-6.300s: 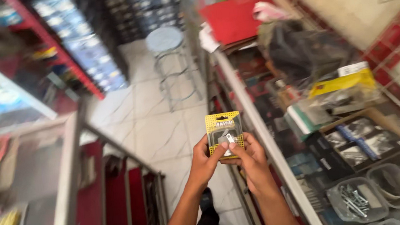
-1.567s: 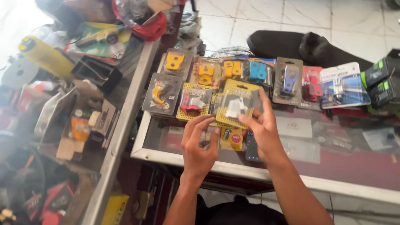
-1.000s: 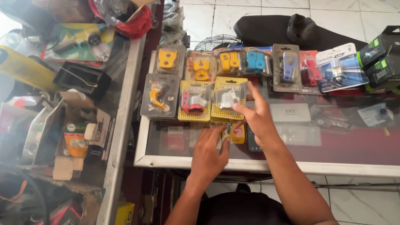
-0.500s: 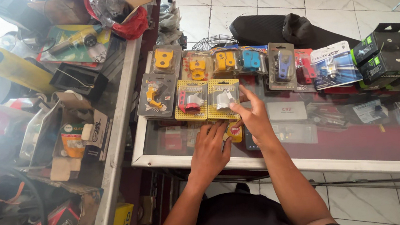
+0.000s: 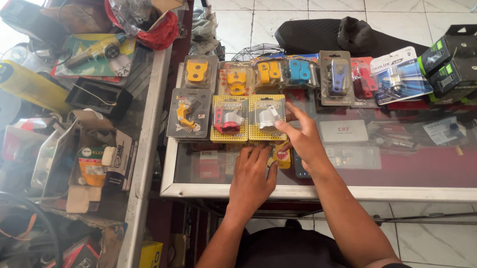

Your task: The person picks up several small packaged parts from a wire grid one at a time, places them onto a glass display counter to show them, and then returns them to the wire grid.

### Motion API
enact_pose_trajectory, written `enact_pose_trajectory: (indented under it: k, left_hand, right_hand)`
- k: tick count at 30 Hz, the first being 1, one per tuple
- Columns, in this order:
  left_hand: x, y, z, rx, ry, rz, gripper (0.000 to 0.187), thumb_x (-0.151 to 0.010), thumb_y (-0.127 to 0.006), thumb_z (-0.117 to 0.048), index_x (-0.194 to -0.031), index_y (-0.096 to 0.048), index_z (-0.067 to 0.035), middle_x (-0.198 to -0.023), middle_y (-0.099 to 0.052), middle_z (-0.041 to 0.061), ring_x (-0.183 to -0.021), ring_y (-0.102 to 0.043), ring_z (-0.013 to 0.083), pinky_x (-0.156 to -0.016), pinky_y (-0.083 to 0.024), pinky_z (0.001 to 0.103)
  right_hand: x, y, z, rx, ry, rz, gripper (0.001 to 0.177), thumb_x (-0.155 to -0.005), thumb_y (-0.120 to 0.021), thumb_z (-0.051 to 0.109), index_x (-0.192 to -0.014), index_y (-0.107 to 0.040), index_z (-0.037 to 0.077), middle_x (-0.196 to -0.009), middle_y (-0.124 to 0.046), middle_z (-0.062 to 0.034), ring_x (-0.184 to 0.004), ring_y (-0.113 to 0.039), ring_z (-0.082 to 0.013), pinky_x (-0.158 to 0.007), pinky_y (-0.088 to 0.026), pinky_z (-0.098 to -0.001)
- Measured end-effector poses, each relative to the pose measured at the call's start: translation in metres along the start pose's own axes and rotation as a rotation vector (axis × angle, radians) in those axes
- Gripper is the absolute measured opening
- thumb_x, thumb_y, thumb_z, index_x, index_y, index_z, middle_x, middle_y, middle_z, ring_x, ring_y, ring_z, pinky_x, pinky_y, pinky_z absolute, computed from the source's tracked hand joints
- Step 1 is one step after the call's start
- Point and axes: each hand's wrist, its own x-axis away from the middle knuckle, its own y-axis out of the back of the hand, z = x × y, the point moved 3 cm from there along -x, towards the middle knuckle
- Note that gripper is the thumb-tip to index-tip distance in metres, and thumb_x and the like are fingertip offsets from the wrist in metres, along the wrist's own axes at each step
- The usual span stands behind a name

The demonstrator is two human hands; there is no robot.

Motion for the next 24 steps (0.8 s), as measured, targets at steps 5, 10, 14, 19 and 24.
enact_pose_trajectory:
  k: [5, 10, 14, 19, 24]
  left_hand:
    - [0.003, -0.001, 0.001, 0.013, 0.000, -0.010, 0.040, -0.086, -0.073, -0.013, -0.122, -0.065, 0.002, -0.128, -0.065, 0.016, -0.117, -0.056, 0.0345, -0.100, -0.046, 0.047]
    - [0.005, -0.003, 0.001, 0.029, -0.005, -0.014, 0.037, -0.088, -0.073, -0.013, -0.122, -0.066, 0.001, -0.126, -0.066, 0.014, -0.115, -0.058, 0.0325, -0.099, -0.047, 0.047]
    - [0.005, -0.001, -0.003, 0.055, -0.058, -0.031, 0.035, -0.087, -0.074, -0.012, -0.120, -0.067, -0.002, -0.127, -0.067, 0.012, -0.115, -0.059, 0.0310, -0.095, -0.046, 0.046]
    - [0.004, -0.004, -0.018, 0.165, -0.113, -0.006, 0.035, -0.085, -0.074, -0.011, -0.119, -0.067, -0.002, -0.126, -0.069, 0.011, -0.116, -0.060, 0.0328, -0.098, -0.047, 0.046]
    - [0.004, -0.020, -0.045, 0.286, -0.233, 0.109, 0.038, -0.085, -0.074, -0.009, -0.122, -0.065, 0.000, -0.129, -0.066, 0.015, -0.121, -0.058, 0.0367, -0.102, -0.046, 0.048]
  right_hand:
    - [0.003, 0.002, 0.004, 0.085, -0.032, -0.034, 0.073, -0.088, -0.069, 0.027, -0.151, -0.045, -0.002, -0.122, -0.061, -0.0108, -0.100, -0.067, -0.0168, -0.051, -0.055, -0.0256]
    - [0.017, 0.007, 0.004, 0.124, -0.022, -0.092, 0.069, -0.090, -0.068, 0.030, -0.151, -0.046, 0.003, -0.125, -0.060, -0.0074, -0.096, -0.066, -0.0158, -0.058, -0.054, -0.0258]
    - [0.041, 0.019, 0.001, 0.305, 0.181, -0.177, 0.060, -0.095, -0.070, 0.025, -0.149, -0.052, 0.004, -0.125, -0.060, -0.0099, -0.092, -0.064, -0.0192, -0.072, -0.055, -0.0272]
    - [0.082, 0.028, 0.020, 0.557, 0.285, -0.254, 0.051, -0.091, -0.071, 0.018, -0.139, -0.060, 0.006, -0.120, -0.064, -0.0093, -0.097, -0.069, -0.0166, -0.069, -0.058, -0.0284]
    - [0.126, 0.044, 0.034, 0.576, 0.246, -0.400, 0.051, -0.090, -0.067, 0.012, -0.140, -0.058, 0.006, -0.116, -0.067, -0.0076, -0.092, -0.070, -0.0168, -0.073, -0.059, -0.0285]
